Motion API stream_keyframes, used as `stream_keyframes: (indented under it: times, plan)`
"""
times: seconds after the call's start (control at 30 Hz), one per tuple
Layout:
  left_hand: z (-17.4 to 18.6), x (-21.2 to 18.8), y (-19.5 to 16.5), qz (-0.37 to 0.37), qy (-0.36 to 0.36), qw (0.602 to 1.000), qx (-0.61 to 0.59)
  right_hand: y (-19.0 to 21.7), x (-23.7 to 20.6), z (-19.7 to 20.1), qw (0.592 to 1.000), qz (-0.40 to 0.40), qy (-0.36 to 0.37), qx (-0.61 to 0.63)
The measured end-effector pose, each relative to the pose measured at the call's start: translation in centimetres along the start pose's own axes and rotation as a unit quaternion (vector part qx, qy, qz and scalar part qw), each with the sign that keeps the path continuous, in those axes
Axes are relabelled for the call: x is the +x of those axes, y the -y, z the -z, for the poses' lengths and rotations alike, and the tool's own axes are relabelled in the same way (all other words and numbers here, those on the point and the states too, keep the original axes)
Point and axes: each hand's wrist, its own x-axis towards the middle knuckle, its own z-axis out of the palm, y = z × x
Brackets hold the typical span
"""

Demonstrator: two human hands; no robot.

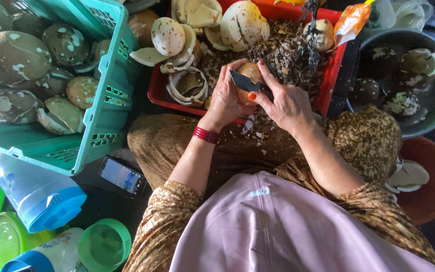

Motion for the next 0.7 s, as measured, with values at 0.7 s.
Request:
stream_keyframes:
  times: [0.7]
  plan:
    - [-1.0, -1.0, -0.3, -0.024, -0.058, 0.997, 0.034, -1.8, 0.9, -1.9, 0.937, -0.173, -0.008, 0.304]
